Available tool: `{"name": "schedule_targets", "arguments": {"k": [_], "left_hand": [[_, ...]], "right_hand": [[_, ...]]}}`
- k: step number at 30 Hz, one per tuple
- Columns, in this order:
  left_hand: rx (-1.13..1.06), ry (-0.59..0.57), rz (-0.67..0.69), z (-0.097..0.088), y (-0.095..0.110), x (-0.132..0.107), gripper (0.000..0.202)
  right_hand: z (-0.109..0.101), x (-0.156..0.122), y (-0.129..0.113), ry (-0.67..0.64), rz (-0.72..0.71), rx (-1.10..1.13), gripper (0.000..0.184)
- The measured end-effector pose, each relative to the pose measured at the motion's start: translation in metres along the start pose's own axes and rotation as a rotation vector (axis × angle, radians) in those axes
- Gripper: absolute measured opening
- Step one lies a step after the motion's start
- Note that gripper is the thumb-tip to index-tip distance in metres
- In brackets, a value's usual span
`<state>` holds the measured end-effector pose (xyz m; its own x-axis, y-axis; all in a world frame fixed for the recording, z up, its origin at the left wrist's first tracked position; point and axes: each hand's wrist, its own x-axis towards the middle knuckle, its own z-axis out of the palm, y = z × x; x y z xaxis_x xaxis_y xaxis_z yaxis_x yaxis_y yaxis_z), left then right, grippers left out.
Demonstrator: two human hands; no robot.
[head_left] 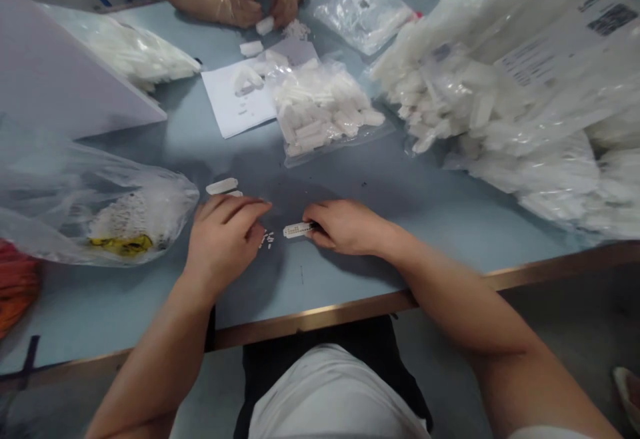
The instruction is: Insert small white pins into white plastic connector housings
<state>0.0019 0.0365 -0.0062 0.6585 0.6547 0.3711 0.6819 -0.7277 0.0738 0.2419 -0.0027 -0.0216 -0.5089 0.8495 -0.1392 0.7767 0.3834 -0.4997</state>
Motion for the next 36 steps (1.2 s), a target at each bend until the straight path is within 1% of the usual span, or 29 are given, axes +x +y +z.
{"name": "schedule_targets", "arguments": {"k": [1, 2, 5, 6, 7, 10, 12, 15, 18, 21, 27, 33, 36], "left_hand": [[0.041, -0.013, -0.034, -0.003, -0.006, 0.000, 0.019], [0.083, -0.051, -0.058, -0.005, -0.011, -0.001, 0.016], [0.176, -0.209, -0.052, -0.010, -0.020, -0.003, 0.015], [0.198, -0.240, -0.041, -0.010, -0.020, -0.004, 0.015], [0.217, -0.256, -0.030, -0.009, -0.019, -0.004, 0.015], [0.269, -0.255, -0.001, -0.006, -0.012, -0.003, 0.012], [0.300, -0.285, 0.032, -0.004, -0.007, -0.001, 0.012], [0.323, -0.319, 0.044, -0.001, -0.001, 0.002, 0.015], [0.272, -0.313, 0.003, 0.001, 0.001, 0.003, 0.020], [0.201, -0.286, -0.050, 0.004, 0.000, 0.003, 0.021], [0.250, -0.292, -0.068, 0.007, -0.002, 0.002, 0.016], [0.235, -0.207, -0.090, 0.006, -0.003, 0.002, 0.011], [0.209, -0.189, -0.098, 0.006, -0.005, 0.001, 0.009]], "right_hand": [[0.000, 0.000, 0.000, -0.005, 0.005, -0.001, 0.020], [-0.001, 0.000, 0.000, -0.009, 0.009, -0.003, 0.020], [-0.002, 0.000, -0.001, -0.011, 0.019, -0.010, 0.022], [-0.002, 0.001, -0.002, -0.011, 0.022, -0.013, 0.023], [-0.002, 0.001, -0.002, -0.013, 0.027, -0.018, 0.023], [-0.002, 0.002, -0.004, -0.026, 0.040, -0.030, 0.022], [-0.002, 0.002, -0.004, -0.030, 0.044, -0.031, 0.023], [-0.001, 0.001, -0.005, -0.031, 0.052, -0.029, 0.024], [-0.001, 0.001, -0.005, -0.027, 0.048, -0.026, 0.024], [0.000, 0.002, -0.004, -0.027, 0.038, -0.026, 0.024], [-0.001, 0.001, -0.006, -0.029, 0.050, -0.031, 0.025], [-0.002, 0.001, -0.005, -0.045, 0.049, -0.029, 0.025], [-0.001, 0.001, -0.004, -0.040, 0.045, -0.029, 0.025]]}}
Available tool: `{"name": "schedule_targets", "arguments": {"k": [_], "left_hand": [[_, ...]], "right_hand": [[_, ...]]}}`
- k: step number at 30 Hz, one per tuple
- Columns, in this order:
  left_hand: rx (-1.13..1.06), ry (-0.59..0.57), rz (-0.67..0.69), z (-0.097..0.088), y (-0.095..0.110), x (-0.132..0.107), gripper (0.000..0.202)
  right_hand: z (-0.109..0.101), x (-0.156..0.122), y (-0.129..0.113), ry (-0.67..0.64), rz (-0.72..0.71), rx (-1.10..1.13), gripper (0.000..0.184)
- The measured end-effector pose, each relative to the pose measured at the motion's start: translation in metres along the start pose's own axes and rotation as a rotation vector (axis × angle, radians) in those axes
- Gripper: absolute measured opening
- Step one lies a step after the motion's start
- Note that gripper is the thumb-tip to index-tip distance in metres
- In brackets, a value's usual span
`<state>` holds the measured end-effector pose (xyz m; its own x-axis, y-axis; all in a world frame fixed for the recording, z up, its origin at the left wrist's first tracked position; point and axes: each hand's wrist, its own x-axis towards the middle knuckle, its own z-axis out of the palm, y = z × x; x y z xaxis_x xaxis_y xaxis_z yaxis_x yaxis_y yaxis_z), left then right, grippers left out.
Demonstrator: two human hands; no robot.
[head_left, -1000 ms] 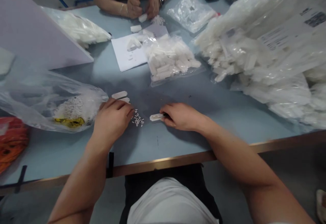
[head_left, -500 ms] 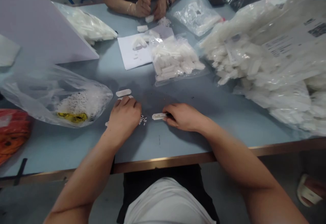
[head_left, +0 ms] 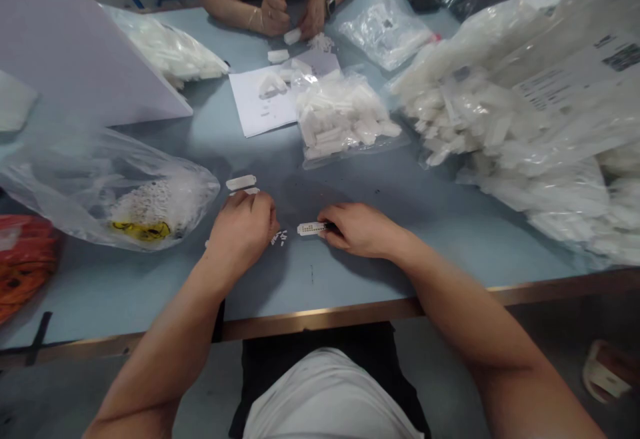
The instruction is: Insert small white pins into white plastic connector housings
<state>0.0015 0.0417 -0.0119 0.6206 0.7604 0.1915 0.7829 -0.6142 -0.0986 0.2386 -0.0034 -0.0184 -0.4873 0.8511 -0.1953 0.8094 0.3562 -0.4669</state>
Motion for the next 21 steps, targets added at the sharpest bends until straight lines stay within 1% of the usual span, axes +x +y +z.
{"name": "schedule_targets", "arguments": {"k": [2, 5, 8, 11, 16, 21], "left_hand": [[-0.065, -0.019, 0.022, -0.001, -0.001, 0.000, 0.009], [-0.171, -0.078, 0.063, -0.004, -0.001, -0.001, 0.011], [-0.266, -0.120, 0.063, -0.008, 0.000, -0.003, 0.013], [-0.362, -0.130, 0.060, -0.012, 0.004, -0.005, 0.017], [-0.435, -0.079, 0.103, -0.013, 0.014, -0.007, 0.023], [-0.411, 0.022, 0.140, -0.005, 0.024, -0.010, 0.016]], "right_hand": [[0.001, 0.000, 0.001, 0.007, -0.001, -0.001, 0.026], [0.001, 0.000, 0.001, 0.021, -0.008, 0.003, 0.025], [0.002, 0.000, 0.001, 0.033, -0.024, 0.009, 0.023], [0.002, 0.000, 0.001, 0.041, -0.030, 0.014, 0.022], [0.003, -0.001, 0.002, 0.041, -0.028, 0.031, 0.022], [0.002, 0.000, 0.002, 0.033, -0.029, 0.028, 0.021]]}}
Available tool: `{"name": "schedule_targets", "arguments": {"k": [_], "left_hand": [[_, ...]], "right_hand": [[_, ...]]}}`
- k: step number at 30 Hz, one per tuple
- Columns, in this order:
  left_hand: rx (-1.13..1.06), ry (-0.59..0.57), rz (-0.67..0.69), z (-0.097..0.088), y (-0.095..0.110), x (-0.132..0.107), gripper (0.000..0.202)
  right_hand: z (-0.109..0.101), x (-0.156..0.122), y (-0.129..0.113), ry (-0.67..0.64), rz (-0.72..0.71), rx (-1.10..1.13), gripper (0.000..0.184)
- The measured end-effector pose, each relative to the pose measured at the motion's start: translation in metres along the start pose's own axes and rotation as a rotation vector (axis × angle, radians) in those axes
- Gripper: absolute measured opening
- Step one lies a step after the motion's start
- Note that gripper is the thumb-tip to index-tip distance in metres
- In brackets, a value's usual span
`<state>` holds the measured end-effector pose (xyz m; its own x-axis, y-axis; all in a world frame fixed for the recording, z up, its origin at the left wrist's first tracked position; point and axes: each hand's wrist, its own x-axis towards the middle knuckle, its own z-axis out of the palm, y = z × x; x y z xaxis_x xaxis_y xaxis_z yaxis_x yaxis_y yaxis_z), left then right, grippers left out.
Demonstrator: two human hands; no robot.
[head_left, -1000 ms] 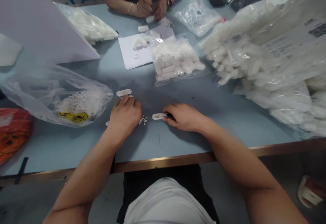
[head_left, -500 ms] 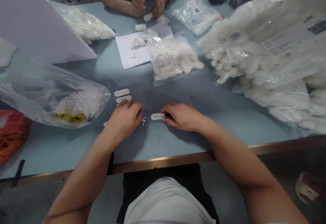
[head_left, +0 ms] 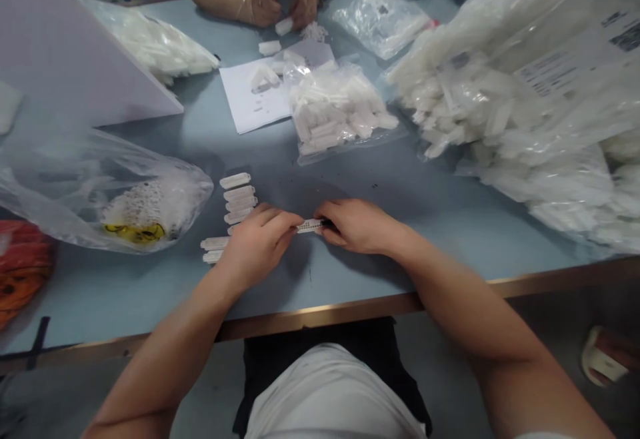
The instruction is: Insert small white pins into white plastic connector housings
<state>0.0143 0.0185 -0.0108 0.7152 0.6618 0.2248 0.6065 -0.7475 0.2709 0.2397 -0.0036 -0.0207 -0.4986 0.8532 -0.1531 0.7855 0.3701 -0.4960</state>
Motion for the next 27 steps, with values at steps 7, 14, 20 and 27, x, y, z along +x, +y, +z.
{"name": "schedule_targets", "arguments": {"k": [7, 14, 20, 27], "left_hand": [[0.038, 0.053, 0.058, 0.009, 0.002, 0.001, 0.019], [0.076, 0.048, 0.119, 0.013, 0.004, 0.002, 0.021], [0.172, 0.019, 0.190, 0.012, 0.009, 0.002, 0.022], [0.315, -0.008, 0.269, 0.004, 0.018, 0.006, 0.025]], "right_hand": [[0.001, 0.001, 0.001, 0.005, 0.002, -0.018, 0.023], [0.001, 0.001, 0.001, 0.007, -0.012, -0.034, 0.018], [0.002, 0.001, 0.003, 0.011, -0.021, -0.021, 0.020], [0.000, 0.001, 0.003, 0.003, -0.021, -0.012, 0.022]]}}
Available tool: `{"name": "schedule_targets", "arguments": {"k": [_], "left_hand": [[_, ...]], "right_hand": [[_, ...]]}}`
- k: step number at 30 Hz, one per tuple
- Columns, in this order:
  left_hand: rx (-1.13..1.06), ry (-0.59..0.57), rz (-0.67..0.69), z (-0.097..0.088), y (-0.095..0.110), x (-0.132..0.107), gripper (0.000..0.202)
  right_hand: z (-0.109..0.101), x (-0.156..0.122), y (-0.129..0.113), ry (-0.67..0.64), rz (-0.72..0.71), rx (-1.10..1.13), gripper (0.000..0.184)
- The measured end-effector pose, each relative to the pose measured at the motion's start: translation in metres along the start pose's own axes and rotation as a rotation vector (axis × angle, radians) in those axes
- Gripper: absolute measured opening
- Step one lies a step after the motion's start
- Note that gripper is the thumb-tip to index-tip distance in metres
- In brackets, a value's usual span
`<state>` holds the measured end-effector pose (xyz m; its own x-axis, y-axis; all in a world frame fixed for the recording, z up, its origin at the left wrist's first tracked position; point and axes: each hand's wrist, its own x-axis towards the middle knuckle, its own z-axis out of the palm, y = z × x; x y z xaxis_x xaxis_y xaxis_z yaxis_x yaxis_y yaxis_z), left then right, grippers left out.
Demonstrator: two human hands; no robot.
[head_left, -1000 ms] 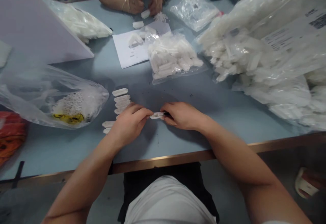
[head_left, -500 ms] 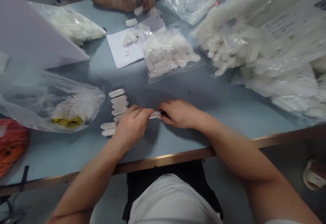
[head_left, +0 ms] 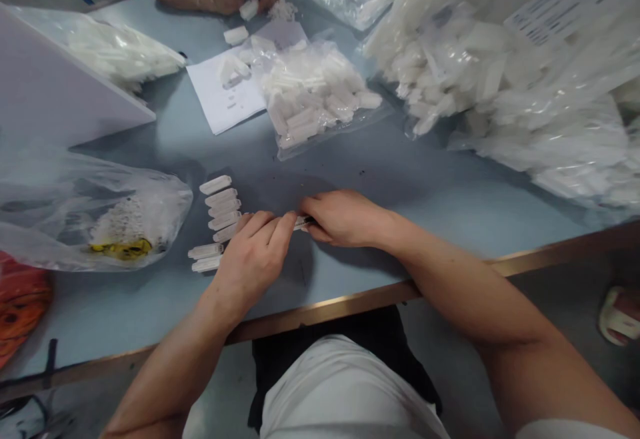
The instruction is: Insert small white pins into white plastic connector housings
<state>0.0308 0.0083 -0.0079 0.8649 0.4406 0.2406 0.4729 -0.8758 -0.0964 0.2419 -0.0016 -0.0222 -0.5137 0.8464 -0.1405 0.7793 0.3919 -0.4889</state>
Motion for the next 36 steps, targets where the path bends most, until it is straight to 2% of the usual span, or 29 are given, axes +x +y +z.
{"name": "schedule_targets", "arguments": {"k": [12, 16, 21, 24, 30, 33, 36], "left_hand": [[0.095, -0.010, 0.068, -0.004, 0.003, 0.004, 0.029], [0.030, -0.034, 0.024, -0.004, -0.002, -0.001, 0.029], [-0.020, 0.000, -0.052, -0.007, -0.014, -0.006, 0.022], [0.003, 0.009, -0.021, -0.010, -0.017, -0.006, 0.019], [0.031, -0.071, 0.045, -0.009, -0.017, -0.005, 0.022], [-0.012, -0.003, -0.042, -0.007, -0.024, -0.008, 0.025], [-0.019, 0.070, -0.217, -0.008, -0.037, -0.013, 0.025]], "right_hand": [[0.001, 0.000, 0.001, 0.026, -0.007, -0.009, 0.020], [0.001, 0.000, 0.001, 0.014, -0.005, -0.007, 0.021], [-0.001, 0.000, 0.000, 0.005, -0.008, -0.008, 0.022], [-0.001, 0.000, 0.000, 0.010, -0.008, -0.006, 0.022], [0.001, 0.000, -0.001, 0.009, 0.001, -0.001, 0.022], [0.000, 0.000, -0.001, 0.007, -0.008, 0.006, 0.022], [-0.001, 0.000, -0.002, 0.005, -0.009, 0.007, 0.021]]}}
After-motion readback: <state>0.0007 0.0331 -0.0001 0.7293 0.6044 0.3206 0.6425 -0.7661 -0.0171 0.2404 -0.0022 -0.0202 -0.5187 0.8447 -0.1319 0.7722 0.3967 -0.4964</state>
